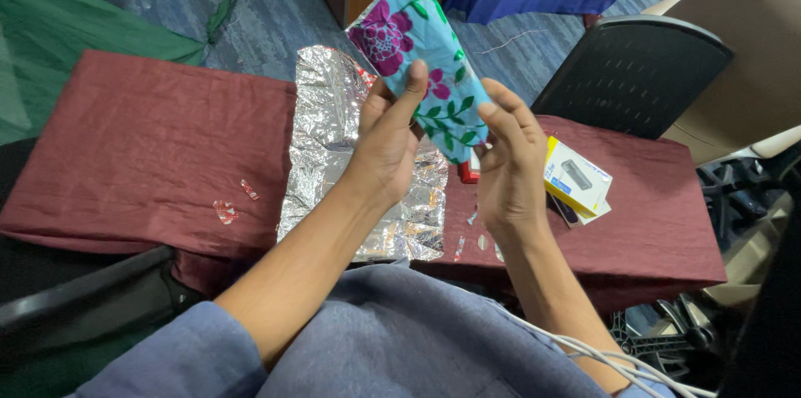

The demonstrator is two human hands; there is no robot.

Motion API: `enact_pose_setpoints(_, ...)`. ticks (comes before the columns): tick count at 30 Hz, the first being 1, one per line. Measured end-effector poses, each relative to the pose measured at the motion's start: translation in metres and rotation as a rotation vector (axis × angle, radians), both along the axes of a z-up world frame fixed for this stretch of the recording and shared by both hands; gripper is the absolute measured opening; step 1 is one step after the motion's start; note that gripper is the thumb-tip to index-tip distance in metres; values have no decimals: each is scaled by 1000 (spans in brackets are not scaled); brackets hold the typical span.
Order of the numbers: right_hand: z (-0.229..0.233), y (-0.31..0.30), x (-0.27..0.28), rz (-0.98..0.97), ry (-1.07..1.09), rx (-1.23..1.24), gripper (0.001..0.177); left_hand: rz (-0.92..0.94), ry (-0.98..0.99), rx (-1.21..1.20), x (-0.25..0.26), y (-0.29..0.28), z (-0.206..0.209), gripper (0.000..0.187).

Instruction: The person wraps a small rectangular item in floral-patterned paper, folding edges and securing them with tape. They then place the wrapped item aside and begin wrapping a second box in red heart-patterned paper.

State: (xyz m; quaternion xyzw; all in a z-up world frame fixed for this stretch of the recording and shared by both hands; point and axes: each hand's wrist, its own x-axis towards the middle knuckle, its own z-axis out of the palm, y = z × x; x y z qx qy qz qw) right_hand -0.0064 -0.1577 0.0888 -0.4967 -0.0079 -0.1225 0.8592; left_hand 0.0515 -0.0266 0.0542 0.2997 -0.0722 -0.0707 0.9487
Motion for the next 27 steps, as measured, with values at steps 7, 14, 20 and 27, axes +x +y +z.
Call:
enact_pose_setpoints(7,0,-2,6,-90,61,-437,24,102,-127,156,-14,13,9,35)
enact_pose_setpoints(14,-1,-3,7,43,134,-494,25,117,-68,322,-20,29,1,39)
enact_pose_setpoints(20,-9,-5,6,83,205,-545,14,108,5,389,-25,28,-11,40)
enact_pose_setpoints(27,-11,-8,13,126,213,-338,16,138,22,435,-25,33,-18,39)
